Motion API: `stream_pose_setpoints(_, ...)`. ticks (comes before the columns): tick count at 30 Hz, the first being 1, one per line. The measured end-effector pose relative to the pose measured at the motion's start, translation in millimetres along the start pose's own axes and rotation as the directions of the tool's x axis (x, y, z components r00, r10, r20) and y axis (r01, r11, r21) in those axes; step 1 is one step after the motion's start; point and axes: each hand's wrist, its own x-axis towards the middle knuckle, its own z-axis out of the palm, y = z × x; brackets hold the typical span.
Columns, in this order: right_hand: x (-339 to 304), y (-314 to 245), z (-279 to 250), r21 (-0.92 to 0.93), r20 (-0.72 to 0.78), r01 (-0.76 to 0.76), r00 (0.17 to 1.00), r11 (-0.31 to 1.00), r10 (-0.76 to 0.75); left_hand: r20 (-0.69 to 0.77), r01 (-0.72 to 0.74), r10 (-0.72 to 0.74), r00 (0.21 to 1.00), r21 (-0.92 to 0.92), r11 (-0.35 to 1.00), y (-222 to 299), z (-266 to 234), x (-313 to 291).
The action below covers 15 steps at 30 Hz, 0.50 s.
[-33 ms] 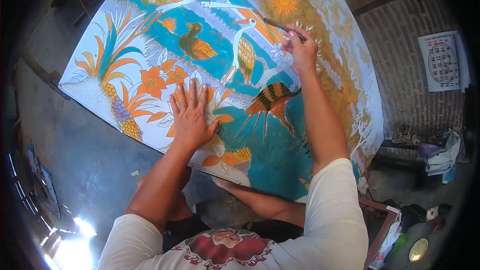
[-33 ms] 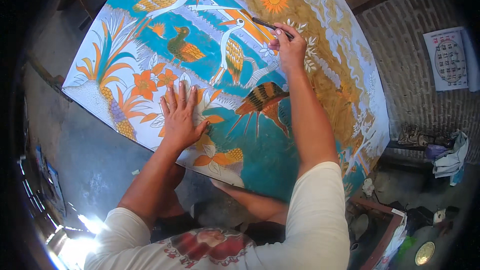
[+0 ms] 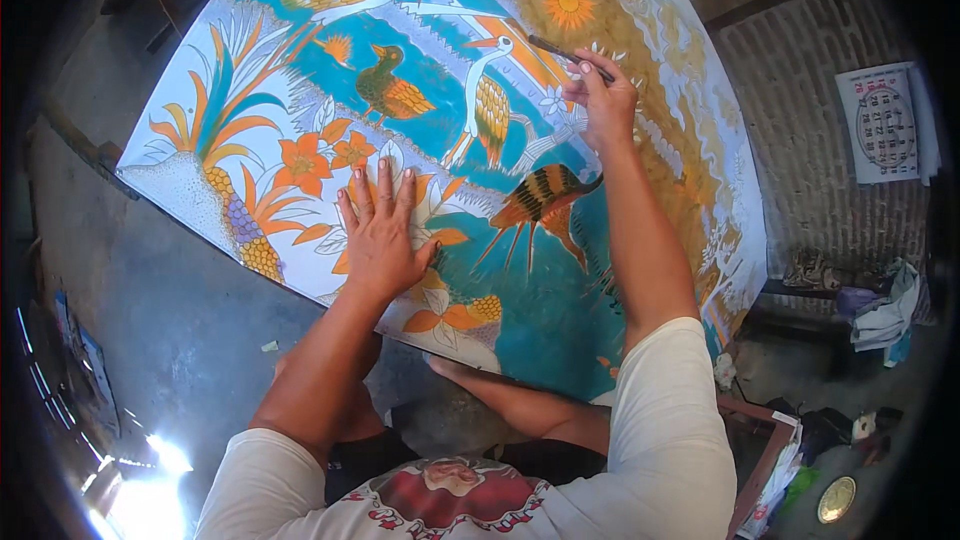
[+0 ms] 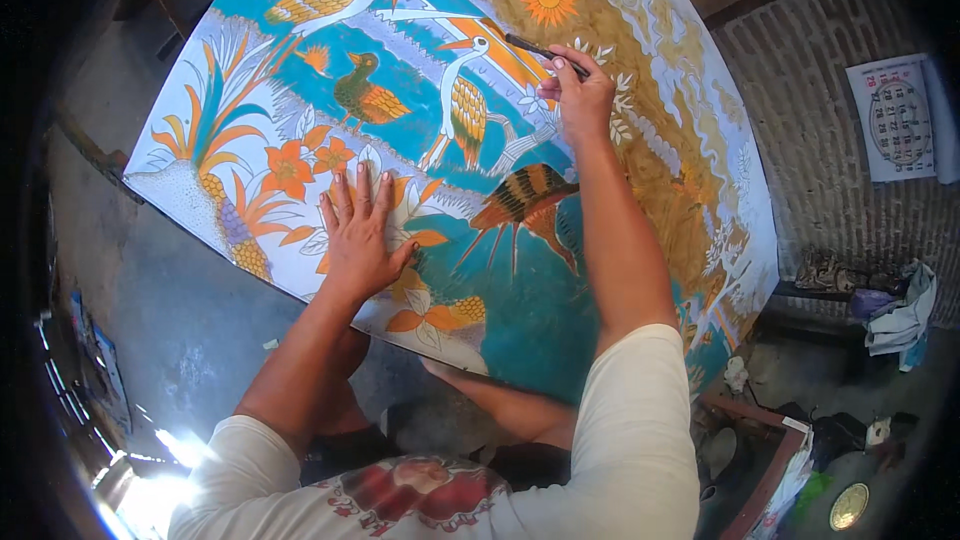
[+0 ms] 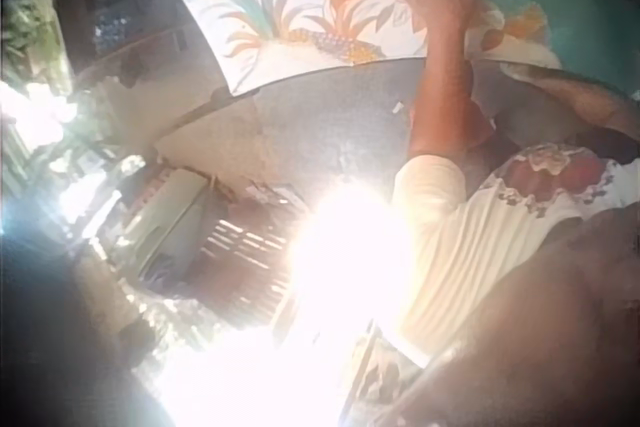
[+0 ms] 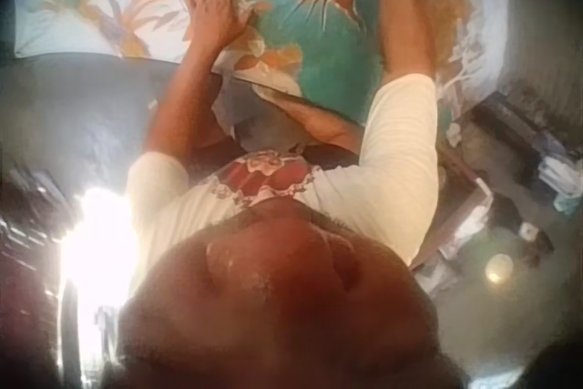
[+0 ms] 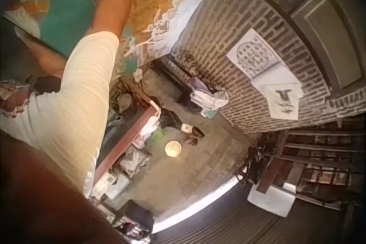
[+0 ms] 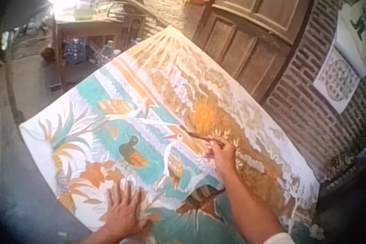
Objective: The person is applying wax or paint to a large piece of batik fabric using a canting tool.
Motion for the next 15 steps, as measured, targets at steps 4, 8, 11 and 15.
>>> stream_pose_setpoints(4,5,-8,6,-0.009,-0.001,0.036,0.999,0.999,-0.036,0.001,0.0,0.0,1.0,0.009,1.0,-1,2,1)
stream_pose_setpoints(8,11,-9,16,-0.034,0.039,0.039,0.999,0.999,-0.038,0.005,0.004,-0.004,1.0,0.005,1.0,0,1,1)
stream_pose_setpoints(11,11,-7,16,-0.07,0.048,0.041,0.998,0.997,-0.037,0.006,0.004,-0.005,1.0,0.016,1.0,0,1,1)
stream_pose_setpoints(15,10,-3,9,-0.081,0.039,0.038,0.999,0.996,-0.035,0.014,0.008,-0.008,1.0,0.015,1.0,1,0,1)
